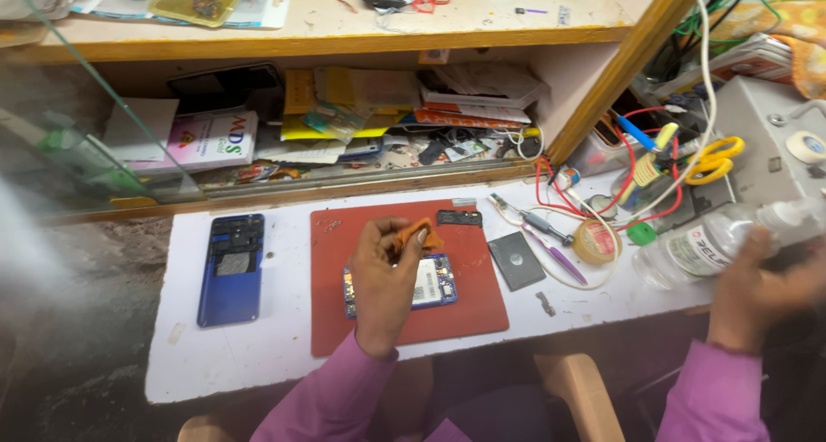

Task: The person cleans a disassembled smartphone motherboard with a cloth and a precision tool, then uses a toothbrush to clean a small black component. They connect a ribbon cable to the motherboard and continue adjusting internal components.

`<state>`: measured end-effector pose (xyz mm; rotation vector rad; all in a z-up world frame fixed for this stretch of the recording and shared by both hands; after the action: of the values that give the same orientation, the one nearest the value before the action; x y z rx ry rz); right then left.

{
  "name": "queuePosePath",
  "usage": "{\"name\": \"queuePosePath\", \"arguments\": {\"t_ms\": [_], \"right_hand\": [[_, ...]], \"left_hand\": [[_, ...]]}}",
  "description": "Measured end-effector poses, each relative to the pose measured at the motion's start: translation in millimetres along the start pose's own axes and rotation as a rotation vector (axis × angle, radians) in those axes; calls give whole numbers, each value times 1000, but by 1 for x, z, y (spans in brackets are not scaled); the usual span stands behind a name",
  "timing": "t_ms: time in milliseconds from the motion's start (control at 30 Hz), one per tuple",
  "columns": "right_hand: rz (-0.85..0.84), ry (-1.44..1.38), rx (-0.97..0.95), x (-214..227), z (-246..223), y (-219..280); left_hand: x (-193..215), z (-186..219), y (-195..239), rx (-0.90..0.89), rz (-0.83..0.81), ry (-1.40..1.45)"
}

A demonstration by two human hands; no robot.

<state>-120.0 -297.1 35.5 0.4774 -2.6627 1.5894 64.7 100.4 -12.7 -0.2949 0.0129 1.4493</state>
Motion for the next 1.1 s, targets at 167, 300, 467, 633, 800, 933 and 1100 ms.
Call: {"name": "queuePosePath", "arguments": {"t_ms": [167,300,467,633,800,933,1100], "right_hand": [[-1,-333,-376,-37,-83,72],[-675,-697,-1005,-126,-155,173],[-794,-875,-1153,-164,-197,207],[-858,-952,-1269,-173,-217,230],[-1010,-933,-1140,-175,-230,232],[-1072,-893,-1026,-172,-238,225],[-942,-564,-763,-168,-199,182]], "left_hand": [[12,28,41,-519,121,-302],[15,37,80,-693,60,-468],[43,39,98,-718,-64,-534],[83,36,102,-514,-155,-493],[109,-10,97,83,-229,-284],[114,-42,98,393,-211,97],[127,-48,89,381,-64,-71]]}}
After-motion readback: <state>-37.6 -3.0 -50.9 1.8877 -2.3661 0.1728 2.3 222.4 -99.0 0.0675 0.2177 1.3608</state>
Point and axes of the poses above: each hand's wrist, its own y-axis away from the middle knuckle, its own x-axis out of the back of the hand, z = x × y, the point moved 5 cm from there along -y, towards the middle knuckle, and after that the axes turned 1 degree about -x, right-handed, at the moved point
